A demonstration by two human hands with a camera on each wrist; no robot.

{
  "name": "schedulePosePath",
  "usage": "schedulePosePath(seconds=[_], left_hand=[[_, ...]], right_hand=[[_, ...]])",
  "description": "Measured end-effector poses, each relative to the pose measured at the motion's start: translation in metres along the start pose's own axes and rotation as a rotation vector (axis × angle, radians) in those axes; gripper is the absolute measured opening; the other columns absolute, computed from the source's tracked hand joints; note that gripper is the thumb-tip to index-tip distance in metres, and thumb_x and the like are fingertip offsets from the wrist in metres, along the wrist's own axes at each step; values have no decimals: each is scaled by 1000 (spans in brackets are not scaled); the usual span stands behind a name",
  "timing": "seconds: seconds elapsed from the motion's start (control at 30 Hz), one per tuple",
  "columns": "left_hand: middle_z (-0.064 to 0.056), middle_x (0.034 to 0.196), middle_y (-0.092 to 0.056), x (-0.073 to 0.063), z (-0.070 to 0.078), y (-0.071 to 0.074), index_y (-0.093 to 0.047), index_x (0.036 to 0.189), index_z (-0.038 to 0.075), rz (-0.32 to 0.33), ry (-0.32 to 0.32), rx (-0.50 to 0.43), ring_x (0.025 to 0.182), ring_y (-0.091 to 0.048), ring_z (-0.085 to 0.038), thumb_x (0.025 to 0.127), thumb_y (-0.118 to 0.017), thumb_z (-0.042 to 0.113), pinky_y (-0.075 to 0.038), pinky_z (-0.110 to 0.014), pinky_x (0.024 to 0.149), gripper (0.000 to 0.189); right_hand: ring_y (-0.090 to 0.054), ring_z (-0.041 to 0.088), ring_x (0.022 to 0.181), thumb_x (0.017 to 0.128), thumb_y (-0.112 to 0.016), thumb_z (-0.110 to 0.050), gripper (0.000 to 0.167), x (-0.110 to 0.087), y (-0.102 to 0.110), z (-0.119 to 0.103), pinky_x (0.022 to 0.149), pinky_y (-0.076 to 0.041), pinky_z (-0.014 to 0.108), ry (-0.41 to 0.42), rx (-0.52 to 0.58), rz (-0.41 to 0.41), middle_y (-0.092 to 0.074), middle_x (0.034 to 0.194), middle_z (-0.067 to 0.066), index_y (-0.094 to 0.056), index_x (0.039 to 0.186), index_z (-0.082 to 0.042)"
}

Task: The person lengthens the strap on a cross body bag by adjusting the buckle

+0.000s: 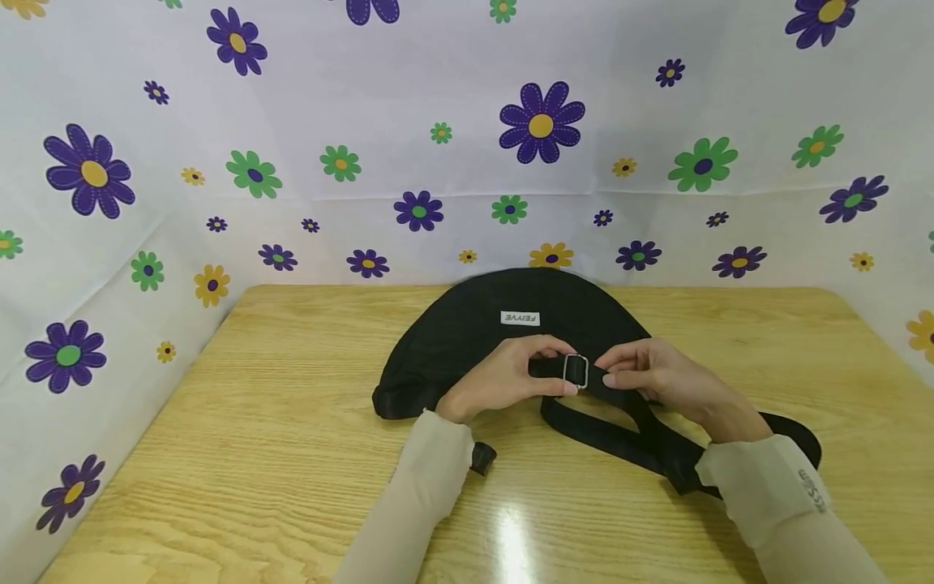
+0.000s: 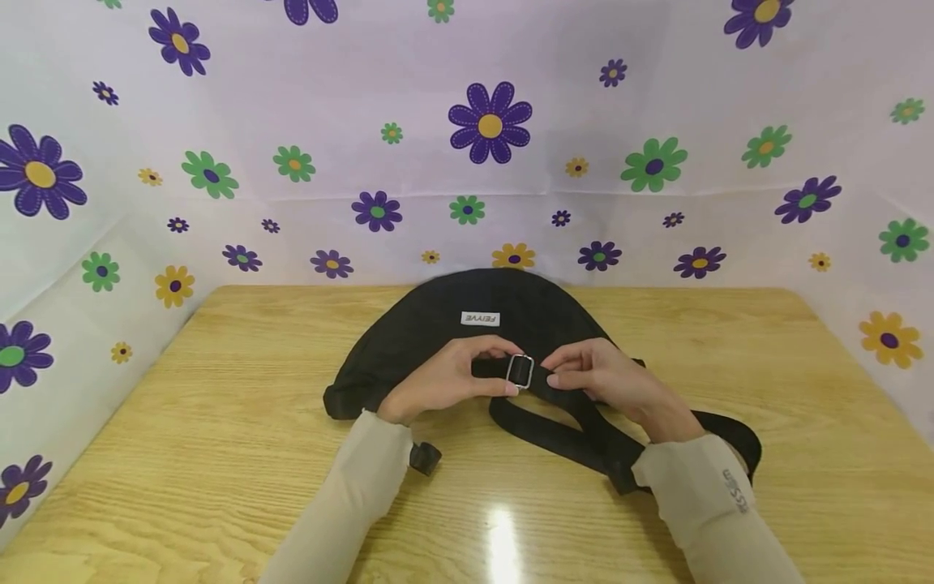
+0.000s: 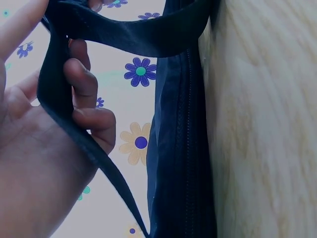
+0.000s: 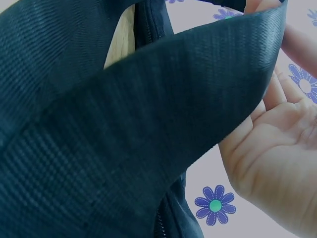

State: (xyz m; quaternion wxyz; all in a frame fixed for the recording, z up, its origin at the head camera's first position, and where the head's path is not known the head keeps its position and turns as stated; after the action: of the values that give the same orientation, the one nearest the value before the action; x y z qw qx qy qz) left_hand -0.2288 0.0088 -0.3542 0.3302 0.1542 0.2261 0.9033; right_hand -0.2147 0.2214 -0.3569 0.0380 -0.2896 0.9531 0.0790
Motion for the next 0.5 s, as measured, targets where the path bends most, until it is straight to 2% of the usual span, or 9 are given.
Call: schedulePosePath(seconds=[0.23,0.5], left_hand=[[-6,127,-65,0,0,0,-66,131,9,7,2,10,118,-56,-16,91,-79,19,-44,-28,98,44],[-6,132,-63,0,-1,-1,-64,134,9,14,22,-4,124,-54,-20,92,-78,19,-44,-37,104,46]], right_hand=[[-63,7,78,100,-58,1,21,0,-2,1,70,-52,22,-15,7,-21,-73,86,-3,-73,99,-13],[-61,7,72,100,-56,3,25,1,-3,2,66,-51,21,52,16,2,-70,82,-4,-73,96,-14]])
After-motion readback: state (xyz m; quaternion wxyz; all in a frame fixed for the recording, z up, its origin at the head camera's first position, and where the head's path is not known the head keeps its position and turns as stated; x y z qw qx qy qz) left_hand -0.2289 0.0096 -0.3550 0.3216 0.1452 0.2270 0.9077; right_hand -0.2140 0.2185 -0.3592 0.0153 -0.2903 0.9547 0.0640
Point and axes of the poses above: each hand's wrist, its own x-axis towards the middle knuckle, its own y-axis out of the back of the hand, z = x × y, the point moved 4 cm from there along x, towards the middle knuckle
